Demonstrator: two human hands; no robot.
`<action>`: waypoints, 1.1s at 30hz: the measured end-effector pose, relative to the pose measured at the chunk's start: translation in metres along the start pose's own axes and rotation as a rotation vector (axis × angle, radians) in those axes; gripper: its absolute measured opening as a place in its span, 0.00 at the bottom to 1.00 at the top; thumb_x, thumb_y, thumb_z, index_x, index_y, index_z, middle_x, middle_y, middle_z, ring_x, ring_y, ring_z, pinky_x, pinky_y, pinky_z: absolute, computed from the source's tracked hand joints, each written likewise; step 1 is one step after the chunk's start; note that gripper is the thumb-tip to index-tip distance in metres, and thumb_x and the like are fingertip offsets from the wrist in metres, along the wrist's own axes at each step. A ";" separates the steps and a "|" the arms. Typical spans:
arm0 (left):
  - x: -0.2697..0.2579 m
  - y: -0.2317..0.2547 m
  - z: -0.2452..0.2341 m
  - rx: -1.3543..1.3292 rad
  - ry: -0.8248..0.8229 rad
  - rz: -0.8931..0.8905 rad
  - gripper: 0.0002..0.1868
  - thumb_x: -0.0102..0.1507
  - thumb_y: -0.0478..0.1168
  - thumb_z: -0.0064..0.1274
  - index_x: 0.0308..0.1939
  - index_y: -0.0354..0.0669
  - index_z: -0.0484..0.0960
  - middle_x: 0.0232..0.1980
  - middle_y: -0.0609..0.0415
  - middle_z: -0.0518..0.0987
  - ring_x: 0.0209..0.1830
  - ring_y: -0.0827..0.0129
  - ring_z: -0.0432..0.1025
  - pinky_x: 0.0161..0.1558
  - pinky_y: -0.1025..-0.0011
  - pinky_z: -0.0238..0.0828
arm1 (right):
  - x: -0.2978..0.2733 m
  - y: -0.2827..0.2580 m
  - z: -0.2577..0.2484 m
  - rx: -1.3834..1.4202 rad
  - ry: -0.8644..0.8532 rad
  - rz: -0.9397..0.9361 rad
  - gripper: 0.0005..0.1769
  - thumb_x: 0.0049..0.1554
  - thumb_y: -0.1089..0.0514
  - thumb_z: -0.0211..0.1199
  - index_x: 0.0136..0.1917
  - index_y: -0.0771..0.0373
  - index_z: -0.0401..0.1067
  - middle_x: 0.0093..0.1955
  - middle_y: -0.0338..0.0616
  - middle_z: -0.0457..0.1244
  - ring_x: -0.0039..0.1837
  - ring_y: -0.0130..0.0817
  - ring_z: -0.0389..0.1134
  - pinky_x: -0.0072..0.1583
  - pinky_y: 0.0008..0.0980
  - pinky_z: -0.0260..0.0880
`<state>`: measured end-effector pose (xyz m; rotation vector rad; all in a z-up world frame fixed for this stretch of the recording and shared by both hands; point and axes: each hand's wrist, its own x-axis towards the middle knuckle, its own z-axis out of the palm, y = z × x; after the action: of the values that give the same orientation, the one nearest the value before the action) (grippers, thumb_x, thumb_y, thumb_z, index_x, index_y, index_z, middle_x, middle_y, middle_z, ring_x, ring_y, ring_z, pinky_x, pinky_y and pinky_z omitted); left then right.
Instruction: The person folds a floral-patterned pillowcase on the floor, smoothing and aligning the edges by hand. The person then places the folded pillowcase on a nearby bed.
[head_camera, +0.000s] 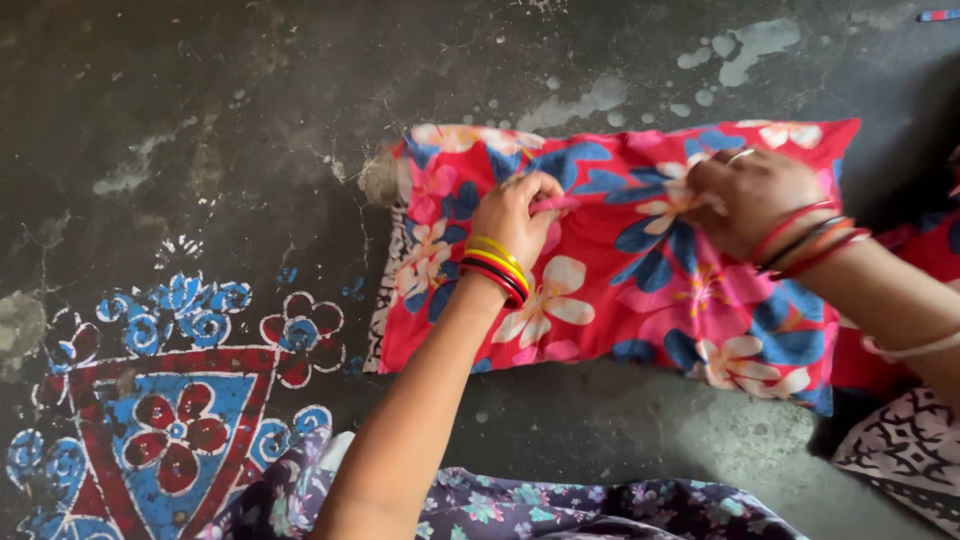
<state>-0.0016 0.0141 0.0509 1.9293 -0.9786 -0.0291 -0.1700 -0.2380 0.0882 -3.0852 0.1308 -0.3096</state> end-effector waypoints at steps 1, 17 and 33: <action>0.003 0.017 -0.009 -0.009 0.012 0.029 0.07 0.60 0.36 0.63 0.38 0.46 0.80 0.37 0.54 0.82 0.39 0.58 0.79 0.40 0.62 0.74 | -0.007 0.001 -0.019 -0.048 0.031 0.021 0.10 0.61 0.51 0.58 0.51 0.56 0.74 0.42 0.48 0.67 0.47 0.50 0.70 0.49 0.48 0.70; 0.031 0.083 -0.020 -0.033 0.161 0.190 0.07 0.59 0.34 0.62 0.40 0.47 0.82 0.40 0.51 0.83 0.41 0.55 0.79 0.43 0.62 0.76 | -0.035 0.034 -0.069 -0.032 0.423 -0.038 0.07 0.68 0.58 0.61 0.46 0.59 0.75 0.46 0.46 0.67 0.49 0.46 0.68 0.54 0.40 0.69; 0.032 0.109 -0.045 -0.129 0.119 0.089 0.06 0.59 0.33 0.60 0.40 0.43 0.84 0.41 0.50 0.86 0.39 0.61 0.83 0.41 0.68 0.80 | -0.041 0.013 -0.102 0.093 0.447 -0.037 0.06 0.62 0.58 0.68 0.47 0.60 0.73 0.43 0.46 0.66 0.47 0.47 0.68 0.52 0.41 0.67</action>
<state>-0.0300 0.0004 0.1690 1.7479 -0.9579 0.0714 -0.2313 -0.2500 0.1796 -2.8748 0.0681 -0.9714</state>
